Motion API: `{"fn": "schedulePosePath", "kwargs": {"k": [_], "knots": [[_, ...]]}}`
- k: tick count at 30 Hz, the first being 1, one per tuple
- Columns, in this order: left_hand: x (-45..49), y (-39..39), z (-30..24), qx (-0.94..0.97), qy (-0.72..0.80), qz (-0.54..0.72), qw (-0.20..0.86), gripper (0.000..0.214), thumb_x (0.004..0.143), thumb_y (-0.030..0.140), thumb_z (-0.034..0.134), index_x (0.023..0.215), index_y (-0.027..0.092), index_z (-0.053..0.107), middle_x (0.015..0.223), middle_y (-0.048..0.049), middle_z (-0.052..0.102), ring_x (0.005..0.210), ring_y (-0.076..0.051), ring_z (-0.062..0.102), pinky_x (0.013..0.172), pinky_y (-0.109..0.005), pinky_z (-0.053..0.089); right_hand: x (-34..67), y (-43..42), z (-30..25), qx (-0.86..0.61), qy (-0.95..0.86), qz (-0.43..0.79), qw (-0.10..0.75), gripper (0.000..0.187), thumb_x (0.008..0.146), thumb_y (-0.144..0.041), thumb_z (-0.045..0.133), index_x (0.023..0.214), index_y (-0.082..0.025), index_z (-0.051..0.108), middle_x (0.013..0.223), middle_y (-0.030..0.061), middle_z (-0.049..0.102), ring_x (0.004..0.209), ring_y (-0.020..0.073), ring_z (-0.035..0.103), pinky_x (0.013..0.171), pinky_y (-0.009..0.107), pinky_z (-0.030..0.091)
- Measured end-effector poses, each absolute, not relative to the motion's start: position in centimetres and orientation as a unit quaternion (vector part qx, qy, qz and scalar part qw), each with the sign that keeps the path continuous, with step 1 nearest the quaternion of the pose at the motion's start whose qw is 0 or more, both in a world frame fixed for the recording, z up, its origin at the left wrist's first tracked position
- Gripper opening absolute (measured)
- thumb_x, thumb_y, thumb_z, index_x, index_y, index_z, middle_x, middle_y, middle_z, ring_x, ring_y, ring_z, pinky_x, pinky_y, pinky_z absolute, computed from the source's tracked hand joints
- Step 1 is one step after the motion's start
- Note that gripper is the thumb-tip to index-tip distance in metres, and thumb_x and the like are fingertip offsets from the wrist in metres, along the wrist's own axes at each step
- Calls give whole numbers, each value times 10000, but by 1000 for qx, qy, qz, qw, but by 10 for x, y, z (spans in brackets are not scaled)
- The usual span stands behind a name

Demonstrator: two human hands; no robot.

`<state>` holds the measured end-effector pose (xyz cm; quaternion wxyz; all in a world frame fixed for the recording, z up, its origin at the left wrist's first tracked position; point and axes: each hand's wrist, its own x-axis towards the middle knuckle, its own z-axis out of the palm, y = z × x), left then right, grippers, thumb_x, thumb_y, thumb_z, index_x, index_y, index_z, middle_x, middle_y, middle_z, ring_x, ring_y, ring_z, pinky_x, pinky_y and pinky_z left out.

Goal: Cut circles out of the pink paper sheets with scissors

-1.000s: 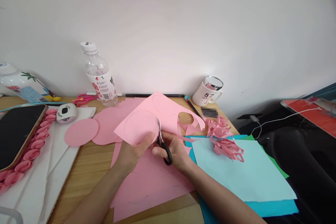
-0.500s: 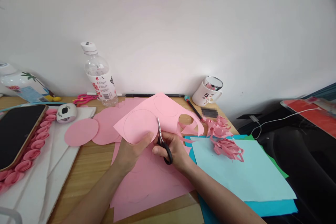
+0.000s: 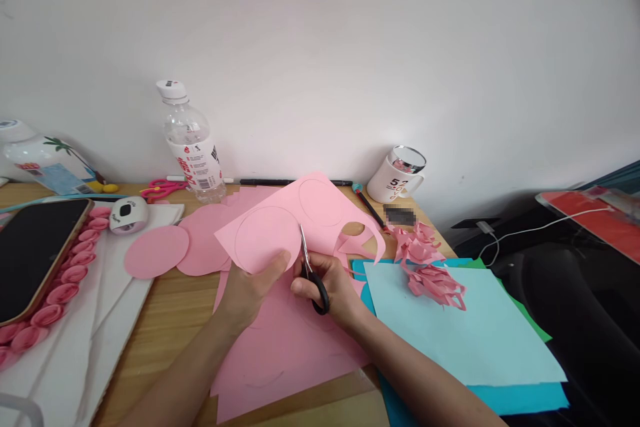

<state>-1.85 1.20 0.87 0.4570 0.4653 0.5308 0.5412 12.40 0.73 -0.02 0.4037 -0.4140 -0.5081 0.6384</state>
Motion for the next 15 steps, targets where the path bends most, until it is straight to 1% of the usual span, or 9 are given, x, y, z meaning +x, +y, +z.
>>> {"fn": "schedulePosePath", "kwargs": {"k": [3, 5, 6, 8, 10, 12, 15], "knots": [[-17, 12, 12, 458, 535, 538, 463, 247, 608, 400, 723, 669, 222, 564, 557, 24, 554, 617, -185, 579, 665, -336, 529, 124, 7, -1, -415, -512, 634, 404, 468, 551, -540, 795, 578, -179, 499, 482, -61, 416, 443, 67, 324, 416, 211, 240], [-16, 12, 13, 440, 531, 548, 474, 245, 616, 404, 720, 685, 213, 582, 573, 16, 580, 681, -203, 613, 705, -347, 532, 124, 6, -1, -420, -512, 633, 402, 458, 564, -528, 793, 574, -181, 494, 468, -63, 407, 437, 69, 321, 414, 213, 237], [-15, 12, 13, 427, 530, 559, 473, 250, 623, 401, 720, 720, 205, 600, 621, 3, 614, 750, -215, 630, 742, -349, 530, 124, 6, -2, -422, -512, 632, 400, 452, 572, -522, 790, 573, -183, 492, 462, -63, 401, 434, 70, 318, 413, 215, 236], [-14, 12, 10, 406, 532, 583, 461, 293, 633, 385, 729, 828, 191, 629, 781, -31, 680, 933, -236, 630, 839, -348, 509, 123, 5, -4, -425, -512, 632, 396, 439, 589, -515, 783, 577, -186, 492, 463, -61, 399, 435, 76, 318, 416, 221, 238], [-13, 11, 7, 404, 534, 596, 444, 370, 640, 368, 738, 943, 183, 634, 932, -57, 699, 1050, -245, 602, 907, -353, 484, 122, 5, -6, -426, -514, 630, 398, 431, 597, -517, 777, 588, -189, 499, 472, -56, 401, 445, 81, 319, 422, 225, 243], [-13, 11, 4, 420, 536, 587, 438, 414, 641, 363, 742, 992, 174, 633, 965, -70, 702, 1024, -253, 620, 895, -370, 497, 121, 5, -9, -426, -515, 625, 404, 434, 590, -529, 776, 597, -189, 506, 482, -54, 399, 456, 84, 309, 429, 227, 241], [-13, 10, 5, 444, 549, 558, 436, 406, 648, 382, 729, 980, 165, 646, 921, -78, 710, 914, -262, 660, 827, -398, 534, 121, 6, -9, -419, -519, 622, 410, 451, 565, -557, 777, 609, -189, 521, 517, -49, 392, 492, 92, 312, 453, 229, 257]]}}
